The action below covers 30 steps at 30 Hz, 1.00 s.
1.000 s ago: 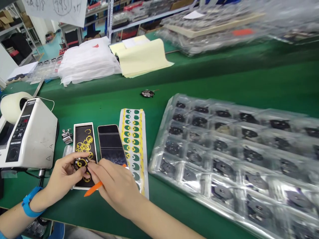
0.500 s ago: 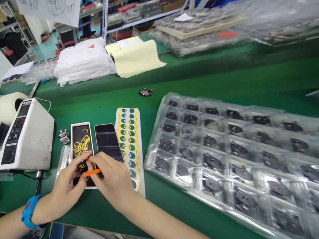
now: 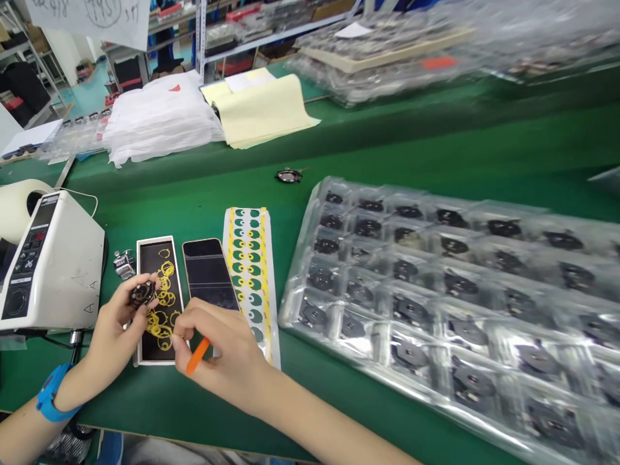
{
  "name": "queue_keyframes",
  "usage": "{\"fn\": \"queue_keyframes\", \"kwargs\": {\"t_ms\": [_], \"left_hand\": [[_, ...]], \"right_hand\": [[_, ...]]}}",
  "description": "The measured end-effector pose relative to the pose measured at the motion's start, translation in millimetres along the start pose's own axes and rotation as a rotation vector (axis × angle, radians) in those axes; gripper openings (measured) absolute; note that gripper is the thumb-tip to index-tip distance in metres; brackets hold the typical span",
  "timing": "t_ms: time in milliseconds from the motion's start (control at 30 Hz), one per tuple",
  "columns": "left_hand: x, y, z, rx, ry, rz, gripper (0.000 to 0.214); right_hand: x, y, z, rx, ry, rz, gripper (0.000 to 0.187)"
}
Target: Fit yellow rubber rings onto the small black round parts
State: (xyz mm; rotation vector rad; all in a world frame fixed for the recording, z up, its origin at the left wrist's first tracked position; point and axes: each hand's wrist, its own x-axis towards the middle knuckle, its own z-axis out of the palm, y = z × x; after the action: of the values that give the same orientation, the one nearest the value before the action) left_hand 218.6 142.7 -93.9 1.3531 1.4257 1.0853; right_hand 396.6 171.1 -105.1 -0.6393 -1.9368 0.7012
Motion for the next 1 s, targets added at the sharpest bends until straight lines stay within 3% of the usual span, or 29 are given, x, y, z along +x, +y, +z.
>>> {"fn": "queue_keyframes", "kwargs": {"t_ms": [200,500,600,700,833,900,1000], "left_hand": [[9,8,-4.9,-0.305,0.078,-0.017,0.022],[8,6,-8.9,-0.281,0.077,-0.031,0.019],[10,8,-9.8,-0.263,0.093,-0.039,0.019],[10,12,-10.9,-0.261,0.140,-0.033,0.024],[11,13,-13.6,-0.268,0.189,-0.024,0.032],[12,12,-14.5,-0.270,0.185,-0.022,0.034],[14,10,-15.2,-0.272,0.163,-0.019,0.034]], "right_hand": [[-3,17,4,-0.212,-0.125,0.134,0.019],[-3,10,3,-0.480,-0.219,0.044,0.012],[3,20,0,-0.689,-0.245,0.140,0.037],[20,36,-22,-0.813,-0.153,0.336,0.052],[39,29,-60,-0.814,-0.013,0.411,0.035],[38,13,-65,-0.789,-0.069,0.344,0.023],[28,-5,-66,-0.762,-0.274,0.280,0.011]]}}
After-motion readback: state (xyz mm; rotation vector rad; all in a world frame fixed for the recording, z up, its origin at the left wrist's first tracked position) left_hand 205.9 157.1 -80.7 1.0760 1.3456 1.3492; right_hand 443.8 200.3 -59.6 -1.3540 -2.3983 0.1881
